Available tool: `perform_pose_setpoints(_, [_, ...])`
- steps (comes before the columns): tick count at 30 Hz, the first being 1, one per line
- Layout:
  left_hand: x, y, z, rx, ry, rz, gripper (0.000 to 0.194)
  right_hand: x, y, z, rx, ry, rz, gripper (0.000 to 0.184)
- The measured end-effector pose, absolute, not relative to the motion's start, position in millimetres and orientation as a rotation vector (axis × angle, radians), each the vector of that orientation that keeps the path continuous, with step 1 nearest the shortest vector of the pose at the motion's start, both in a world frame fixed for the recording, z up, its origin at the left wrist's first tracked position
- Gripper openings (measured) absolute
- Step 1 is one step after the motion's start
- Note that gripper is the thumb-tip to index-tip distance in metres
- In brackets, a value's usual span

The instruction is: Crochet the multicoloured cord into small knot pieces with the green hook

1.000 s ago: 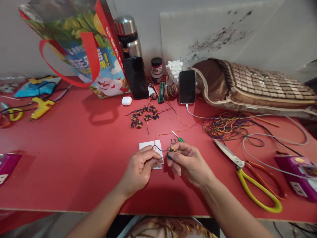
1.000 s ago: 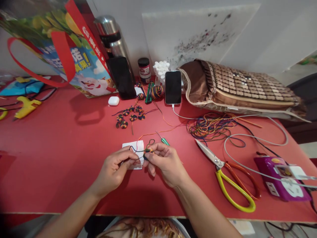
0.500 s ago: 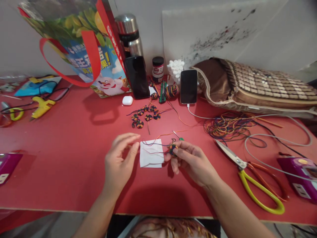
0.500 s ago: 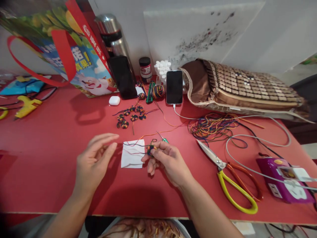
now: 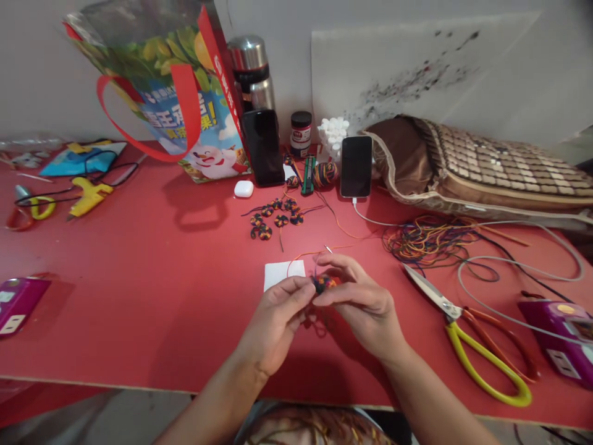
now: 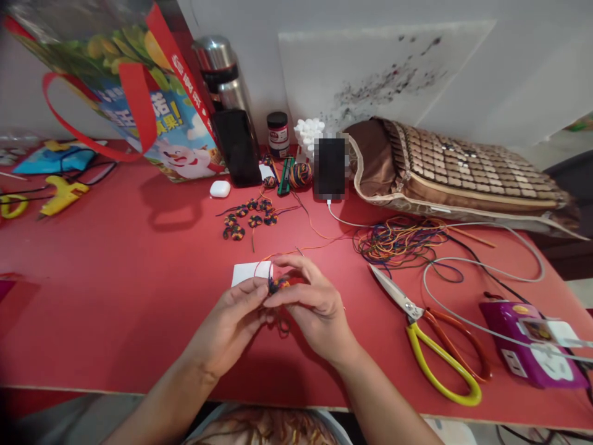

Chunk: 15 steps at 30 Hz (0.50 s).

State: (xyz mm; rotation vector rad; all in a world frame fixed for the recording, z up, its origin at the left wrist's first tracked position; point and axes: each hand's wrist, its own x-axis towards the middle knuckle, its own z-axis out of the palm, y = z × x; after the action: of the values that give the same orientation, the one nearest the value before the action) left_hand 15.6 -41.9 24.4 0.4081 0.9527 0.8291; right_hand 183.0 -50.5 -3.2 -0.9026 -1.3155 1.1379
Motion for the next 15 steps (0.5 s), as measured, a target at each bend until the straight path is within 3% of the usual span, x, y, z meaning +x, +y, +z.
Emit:
perform_pose_setpoints(6, [13.1,-37.2,23.5,0.377,0.934,0.84,0.037,181.6,-50.2,-3.5,-0.843,-1.233,1.32,0.028])
perform_pose_setpoints(11, [12.5,-35.1,21.4,0.328,1.012,0.914,0.043,184.0,-48.6,-6.1,-1.062,-0.737,1.416,0.009])
perform_pose_setpoints(15, [16.0,-34.0,19.4,0.289,0.975,0.899,0.041,177.5,-48.9,-4.9,-1.046,-0.652,1.719,0.026])
